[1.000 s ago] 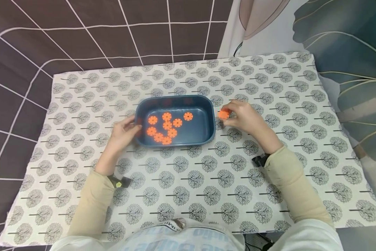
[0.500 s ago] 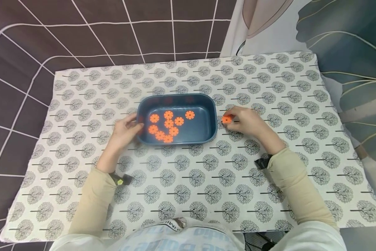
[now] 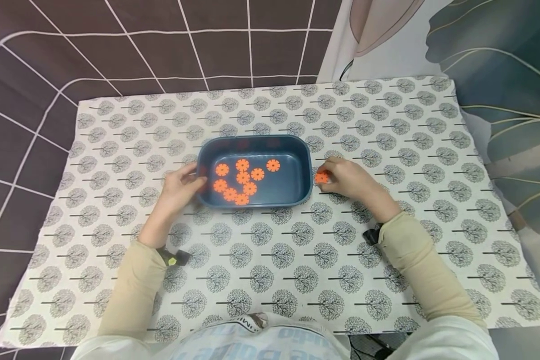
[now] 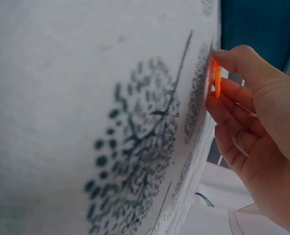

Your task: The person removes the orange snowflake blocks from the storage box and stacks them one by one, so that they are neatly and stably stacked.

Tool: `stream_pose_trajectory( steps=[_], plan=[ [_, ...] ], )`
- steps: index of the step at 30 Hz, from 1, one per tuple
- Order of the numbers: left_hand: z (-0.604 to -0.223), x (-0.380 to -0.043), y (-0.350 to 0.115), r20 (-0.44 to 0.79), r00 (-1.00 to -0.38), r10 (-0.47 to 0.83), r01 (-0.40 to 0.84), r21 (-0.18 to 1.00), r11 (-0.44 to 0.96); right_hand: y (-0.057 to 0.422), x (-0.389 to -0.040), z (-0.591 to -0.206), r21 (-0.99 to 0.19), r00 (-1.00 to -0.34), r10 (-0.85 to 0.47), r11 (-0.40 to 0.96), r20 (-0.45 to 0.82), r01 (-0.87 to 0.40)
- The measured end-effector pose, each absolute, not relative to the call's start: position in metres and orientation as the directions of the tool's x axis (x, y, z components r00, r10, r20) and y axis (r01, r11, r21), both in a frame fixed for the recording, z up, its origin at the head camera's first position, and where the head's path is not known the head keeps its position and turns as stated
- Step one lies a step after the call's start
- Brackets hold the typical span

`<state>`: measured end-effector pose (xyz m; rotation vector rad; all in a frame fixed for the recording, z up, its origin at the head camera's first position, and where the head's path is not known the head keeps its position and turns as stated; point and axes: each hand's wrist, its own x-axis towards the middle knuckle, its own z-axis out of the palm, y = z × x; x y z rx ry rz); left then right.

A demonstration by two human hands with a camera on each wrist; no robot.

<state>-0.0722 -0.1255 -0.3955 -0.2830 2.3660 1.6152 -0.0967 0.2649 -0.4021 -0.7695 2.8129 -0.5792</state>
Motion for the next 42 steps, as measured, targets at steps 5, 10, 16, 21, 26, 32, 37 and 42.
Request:
stream_pose_trajectory(
  steps=[5, 10, 16, 21, 26, 32, 37, 42],
  plan=[
    [-0.395, -0.071, -0.126, -0.322, -0.947, -0.013, -0.306, 0.883, 0.355, 0.264, -0.097, -0.405, -0.416, -0.849, -0.528, 0.777, -0.025, -0.471],
    [-0.394, -0.071, -0.127, -0.314, -0.949, -0.013, -0.299, 0.887, 0.353, 0.263, -0.097, -0.404, -0.434, -0.838, -0.545, 0.758, -0.01, -0.487],
    [-0.393, -0.072, -0.127, -0.338, -0.941, -0.019, -0.324, 0.884, 0.338, 0.263, -0.097, -0.403, -0.444, -0.834, -0.551, 0.755, -0.028, -0.483],
    [-0.393, -0.073, -0.128, -0.353, -0.935, -0.018, -0.34, 0.883, 0.324, 0.264, -0.097, -0.401, -0.428, -0.849, -0.522, 0.788, -0.084, -0.442],
    [-0.394, -0.073, -0.127, -0.346, -0.938, -0.016, -0.332, 0.886, 0.324, 0.265, -0.097, -0.4, -0.424, -0.849, -0.519, 0.794, -0.1, -0.435],
    [-0.394, -0.073, -0.126, -0.349, -0.937, -0.013, -0.332, 0.877, 0.346, 0.273, -0.098, -0.393, -0.509, -0.853, -0.498, 0.781, -0.16, -0.361],
    [-0.395, -0.073, -0.127, -0.345, -0.939, -0.002, -0.324, 0.88, 0.348, 0.28, -0.1, -0.388, -0.58, -0.869, -0.489, 0.731, -0.077, -0.36],
    [-0.397, -0.073, -0.127, -0.341, -0.94, 0.003, -0.321, 0.886, 0.334, 0.276, -0.103, -0.381, -0.595, -0.872, -0.488, 0.692, 0.032, -0.409]
  ],
)
